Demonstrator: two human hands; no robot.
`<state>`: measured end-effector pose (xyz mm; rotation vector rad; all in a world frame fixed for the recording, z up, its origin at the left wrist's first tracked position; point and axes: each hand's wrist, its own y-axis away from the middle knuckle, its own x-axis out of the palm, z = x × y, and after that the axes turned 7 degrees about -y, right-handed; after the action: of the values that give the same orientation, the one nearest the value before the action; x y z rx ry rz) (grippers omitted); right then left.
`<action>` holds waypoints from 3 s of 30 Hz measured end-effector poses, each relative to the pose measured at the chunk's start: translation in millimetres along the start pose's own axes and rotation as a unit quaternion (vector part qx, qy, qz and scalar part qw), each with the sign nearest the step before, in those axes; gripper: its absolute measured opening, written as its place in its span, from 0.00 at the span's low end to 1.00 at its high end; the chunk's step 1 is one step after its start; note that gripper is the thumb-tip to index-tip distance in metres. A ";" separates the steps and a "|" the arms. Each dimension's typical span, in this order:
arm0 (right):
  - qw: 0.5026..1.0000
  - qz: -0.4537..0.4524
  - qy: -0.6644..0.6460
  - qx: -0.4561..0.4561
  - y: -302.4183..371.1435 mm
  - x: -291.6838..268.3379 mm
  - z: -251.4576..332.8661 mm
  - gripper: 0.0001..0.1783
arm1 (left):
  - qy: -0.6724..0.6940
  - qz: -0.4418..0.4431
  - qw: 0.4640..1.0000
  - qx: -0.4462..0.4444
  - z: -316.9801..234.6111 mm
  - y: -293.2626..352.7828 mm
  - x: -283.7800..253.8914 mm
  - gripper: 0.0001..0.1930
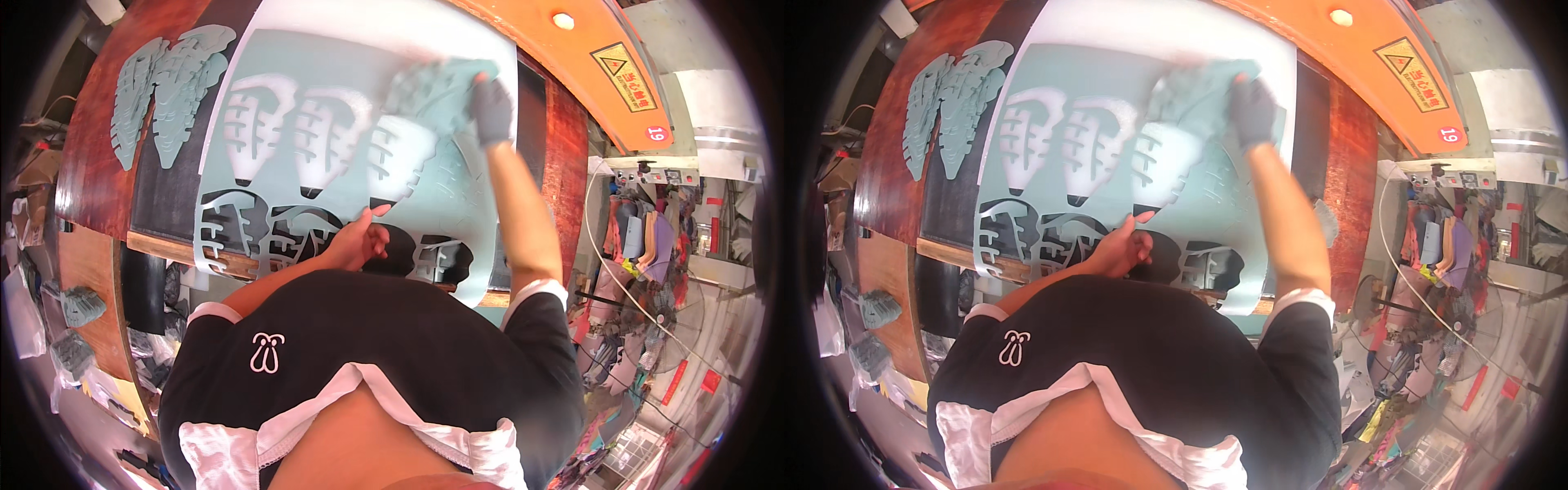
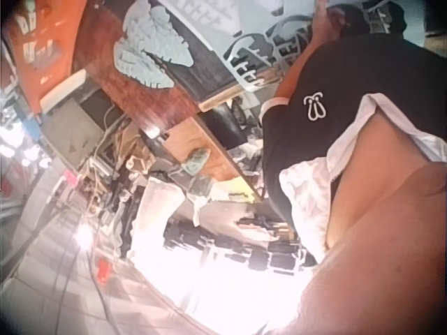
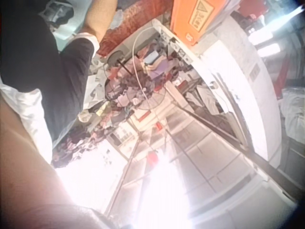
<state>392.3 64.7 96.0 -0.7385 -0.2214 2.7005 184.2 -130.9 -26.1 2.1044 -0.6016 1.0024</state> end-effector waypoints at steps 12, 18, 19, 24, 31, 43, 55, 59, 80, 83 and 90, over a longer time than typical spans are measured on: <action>0.957 -0.031 0.078 -0.277 -82.5 -126.8 24.8 0.14 | 0.018 -0.038 0.999 -0.002 1.5 -1.1 2.3 0.23; 0.901 0.211 0.111 -0.361 94.9 -119.4 -66.6 0.09 | -0.128 -0.098 0.986 -0.053 -3.1 29.5 27.6 0.18; 0.885 0.278 0.076 -0.366 111.7 -115.4 -80.9 0.08 | -0.116 -0.051 0.990 -0.062 1.1 30.9 33.6 0.18; 0.917 0.144 0.055 -0.367 138.6 -119.5 -115.5 0.11 | -0.081 -0.081 0.987 -0.110 35.1 -2.0 51.1 0.15; 0.962 0.166 -0.007 -0.217 149.8 -118.1 -108.5 0.09 | -0.018 -0.067 0.996 0.059 37.6 -39.2 53.4 0.19; 0.924 0.241 0.001 -0.296 139.5 -118.2 -100.4 0.17 | 0.118 0.136 0.984 -0.005 33.9 -61.2 60.2 0.27; 0.985 -0.024 -0.123 0.115 -70.8 -128.0 -71.2 0.19 | -0.711 -0.071 0.589 0.378 -56.2 -28.1 109.2 0.21; 0.980 -0.078 -0.167 0.078 -113.6 -138.7 -58.0 0.19 | -0.850 -0.128 0.400 0.320 -52.6 -88.1 83.2 0.25; 0.965 0.014 -0.261 0.009 14.0 -190.2 22.6 0.20 | -0.608 -0.201 0.573 0.511 -63.4 -69.1 114.1 0.27; 0.954 0.078 -0.289 -0.029 57.9 -174.3 37.3 0.18 | -0.662 -0.186 0.432 0.584 -76.6 -39.3 167.0 0.34; 0.910 0.241 -0.338 -0.011 112.0 -149.1 80.9 0.21 | -0.582 -0.077 0.730 0.351 -102.7 17.9 213.2 0.22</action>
<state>440.6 -97.7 208.4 0.2149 -0.2526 3.3400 250.2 -85.2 197.2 3.3130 -0.6170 -0.4700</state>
